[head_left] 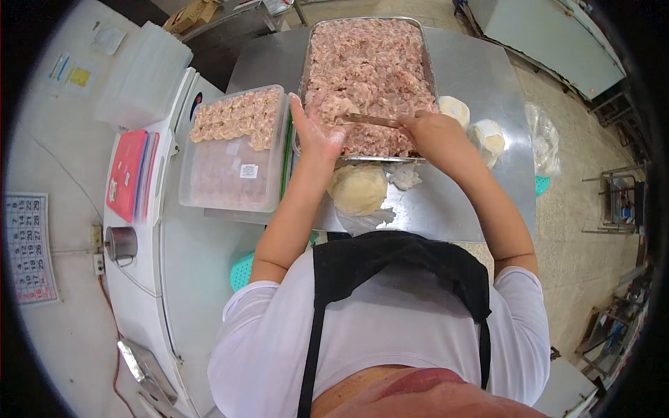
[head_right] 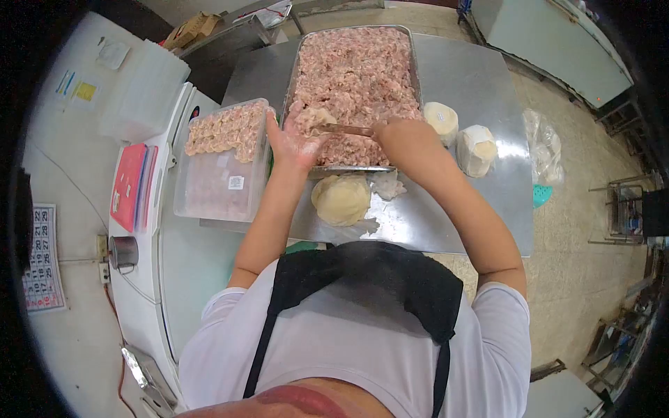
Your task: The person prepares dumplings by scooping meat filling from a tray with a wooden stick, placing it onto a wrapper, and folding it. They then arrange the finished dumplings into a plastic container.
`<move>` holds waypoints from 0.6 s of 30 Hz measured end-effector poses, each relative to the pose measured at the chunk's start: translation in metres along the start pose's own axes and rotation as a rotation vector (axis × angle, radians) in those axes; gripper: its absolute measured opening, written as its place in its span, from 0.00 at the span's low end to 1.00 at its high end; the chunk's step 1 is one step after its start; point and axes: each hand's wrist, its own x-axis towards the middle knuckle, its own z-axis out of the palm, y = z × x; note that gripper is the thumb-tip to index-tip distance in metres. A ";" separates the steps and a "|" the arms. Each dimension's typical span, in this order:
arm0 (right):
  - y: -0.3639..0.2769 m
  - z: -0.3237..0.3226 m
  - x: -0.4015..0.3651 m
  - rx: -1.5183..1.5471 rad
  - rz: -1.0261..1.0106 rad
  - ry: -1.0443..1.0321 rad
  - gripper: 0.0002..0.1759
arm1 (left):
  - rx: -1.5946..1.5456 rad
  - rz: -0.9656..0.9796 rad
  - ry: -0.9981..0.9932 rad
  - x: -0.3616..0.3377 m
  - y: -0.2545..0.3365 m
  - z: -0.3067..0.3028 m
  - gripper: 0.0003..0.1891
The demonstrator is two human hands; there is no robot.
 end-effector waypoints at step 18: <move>0.024 -0.025 -0.018 0.848 -0.032 -0.183 0.18 | 1.430 0.528 -0.599 -0.031 0.034 0.021 0.29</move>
